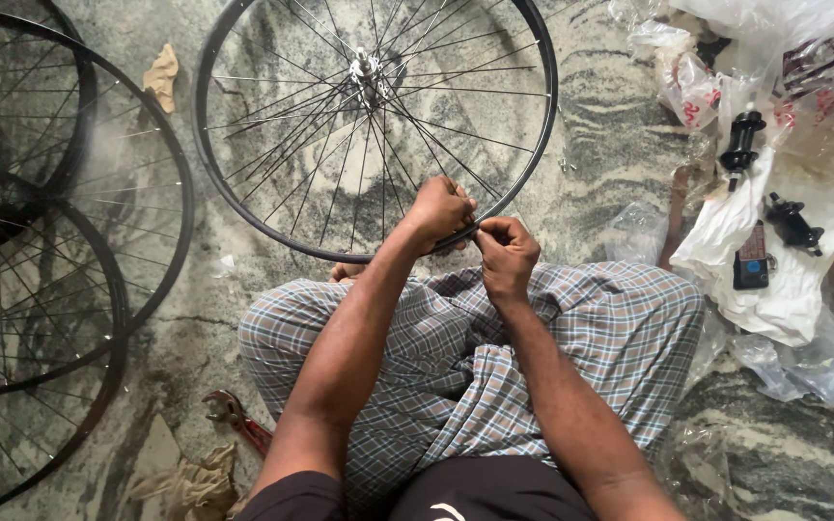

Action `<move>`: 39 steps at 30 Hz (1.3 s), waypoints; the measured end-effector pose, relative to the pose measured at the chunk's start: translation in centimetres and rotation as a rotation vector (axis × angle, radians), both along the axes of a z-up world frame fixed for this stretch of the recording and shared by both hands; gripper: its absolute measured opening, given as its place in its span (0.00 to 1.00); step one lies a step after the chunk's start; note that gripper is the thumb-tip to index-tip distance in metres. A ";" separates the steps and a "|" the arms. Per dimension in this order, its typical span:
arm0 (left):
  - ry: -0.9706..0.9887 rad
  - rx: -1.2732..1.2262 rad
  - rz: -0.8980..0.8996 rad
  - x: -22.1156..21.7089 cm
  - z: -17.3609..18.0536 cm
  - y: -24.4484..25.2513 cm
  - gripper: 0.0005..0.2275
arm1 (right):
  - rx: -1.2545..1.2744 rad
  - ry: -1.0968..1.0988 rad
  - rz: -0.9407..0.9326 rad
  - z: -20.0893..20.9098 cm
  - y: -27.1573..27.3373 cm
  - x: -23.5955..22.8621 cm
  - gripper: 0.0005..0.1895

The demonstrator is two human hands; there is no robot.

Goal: The person is sitting on the floor assembling a bicycle wheel. They are threading spokes through the rim and hub, and tightening the nipples to secure them in place.

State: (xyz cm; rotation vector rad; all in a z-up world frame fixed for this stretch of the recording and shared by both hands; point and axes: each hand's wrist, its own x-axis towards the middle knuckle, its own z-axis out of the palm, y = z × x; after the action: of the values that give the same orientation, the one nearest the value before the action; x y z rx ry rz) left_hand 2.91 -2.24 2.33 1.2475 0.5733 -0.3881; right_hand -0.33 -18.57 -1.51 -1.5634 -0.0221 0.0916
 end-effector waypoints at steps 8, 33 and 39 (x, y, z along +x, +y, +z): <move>-0.033 0.056 0.010 -0.1 0.7 -0.2 0.08 | -0.048 0.001 0.015 0.4 -0.6 1.1 0.10; -0.010 0.032 0.020 0.0 1.4 0.1 0.09 | 0.069 -0.020 0.162 1.0 -0.5 0.7 0.04; -0.281 1.012 -0.292 0.0 1.8 -0.5 0.16 | 0.207 0.138 0.130 -0.1 -0.5 2.0 0.05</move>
State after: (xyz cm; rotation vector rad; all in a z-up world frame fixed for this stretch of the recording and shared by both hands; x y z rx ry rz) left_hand 2.92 -2.77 4.08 2.3312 0.3318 -0.1389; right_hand 1.63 -19.07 -1.62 -1.3447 -0.0238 0.2914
